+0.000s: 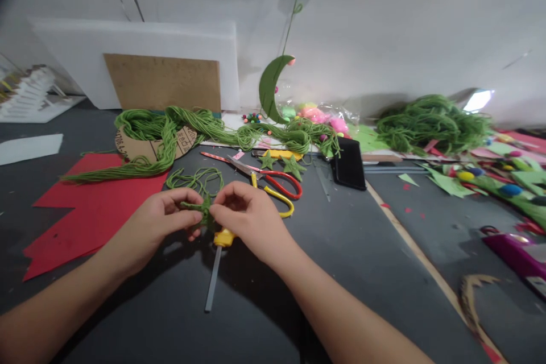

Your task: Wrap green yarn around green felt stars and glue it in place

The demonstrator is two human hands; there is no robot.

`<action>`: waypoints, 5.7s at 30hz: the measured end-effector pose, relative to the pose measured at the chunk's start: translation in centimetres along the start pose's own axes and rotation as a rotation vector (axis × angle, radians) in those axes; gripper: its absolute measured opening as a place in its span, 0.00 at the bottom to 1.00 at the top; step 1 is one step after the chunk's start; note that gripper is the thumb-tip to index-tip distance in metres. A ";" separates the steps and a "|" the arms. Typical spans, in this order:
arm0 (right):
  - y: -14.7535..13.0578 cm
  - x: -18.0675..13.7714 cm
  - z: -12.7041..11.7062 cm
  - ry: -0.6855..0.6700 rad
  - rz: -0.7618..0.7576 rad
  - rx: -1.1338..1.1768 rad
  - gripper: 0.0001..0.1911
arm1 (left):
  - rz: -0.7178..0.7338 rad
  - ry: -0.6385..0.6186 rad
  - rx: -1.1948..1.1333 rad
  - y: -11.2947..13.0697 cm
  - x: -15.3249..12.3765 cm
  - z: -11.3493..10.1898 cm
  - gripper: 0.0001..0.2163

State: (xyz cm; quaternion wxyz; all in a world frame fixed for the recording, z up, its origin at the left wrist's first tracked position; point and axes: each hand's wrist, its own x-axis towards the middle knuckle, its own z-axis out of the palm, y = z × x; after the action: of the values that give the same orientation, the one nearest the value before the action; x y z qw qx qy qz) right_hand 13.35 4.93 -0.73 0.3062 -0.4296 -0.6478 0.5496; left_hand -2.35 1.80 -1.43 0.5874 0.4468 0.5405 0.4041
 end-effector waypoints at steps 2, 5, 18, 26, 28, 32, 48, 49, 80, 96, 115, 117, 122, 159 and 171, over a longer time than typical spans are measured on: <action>-0.1 -0.1 0.0 0.017 -0.009 -0.102 0.03 | 0.008 0.015 0.058 0.1 -0.1 0.0 0.05; -0.2 -0.1 0.1 0.032 -0.024 -0.198 0.03 | 0.023 0.022 0.106 0.2 -0.1 0.0 0.05; 0.4 0.1 0.2 0.013 0.070 0.017 0.06 | 0.005 -0.066 -0.105 -0.3 -0.1 0.0 0.07; 0.1 -0.1 0.6 0.013 0.075 0.015 0.07 | -0.011 -0.041 -0.104 -0.5 0.2 0.0 0.04; 0.2 -0.1 0.7 0.003 0.078 0.014 0.07 | -0.019 -0.035 -0.107 -0.6 0.2 0.0 0.04; 0.5 0.0 0.6 -0.007 0.090 0.024 0.07 | -0.026 -0.046 -0.128 -0.7 0.1 0.0 0.03; 0.4 0.0 0.3 -0.005 0.110 0.171 0.07 | 0.009 -0.073 -0.114 -0.2 -0.1 -0.2 0.09; 0.5 0.0 0.4 -0.005 0.112 0.170 0.08 | 0.002 -0.062 -0.098 -0.2 -0.1 -0.1 0.08; 1.2 0.7 0.2 0.084 0.062 0.283 0.09 | 0.121 -0.047 -0.174 -1.1 1.0 0.0 0.08; 1.4 0.4 0.8 0.075 0.022 0.301 0.09 | 0.231 0.156 -0.044 -1.7 1.1 1.1 0.11; 2.1 0.6 1.1 0.117 0.045 0.267 0.04 | 0.142 0.052 -0.253 -1.2 0.3 1.9 0.08; 2.1 0.6 1.1 0.112 0.048 0.266 0.04 | 0.138 0.047 -0.251 -1.3 0.4 1.8 0.07; 1.9 0.5 1.2 0.103 0.051 0.257 0.03 | 0.133 0.061 -0.236 -1.6 0.7 1.7 0.06; 0.8 -0.2 1.0 0.021 0.105 0.288 0.06 | 0.073 -0.044 -0.268 -0.9 0.3 0.9 0.04; 0.9 -0.1 0.7 0.026 -0.023 0.158 0.07 | 0.105 -0.010 -0.290 -0.9 0.4 0.9 0.05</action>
State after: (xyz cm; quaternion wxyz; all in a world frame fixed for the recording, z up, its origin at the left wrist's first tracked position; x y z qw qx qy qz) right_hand 12.96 4.55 -1.71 0.3539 -0.4035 -0.6032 0.5900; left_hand -1.39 1.87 -2.34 0.6264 0.3870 0.4492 0.5059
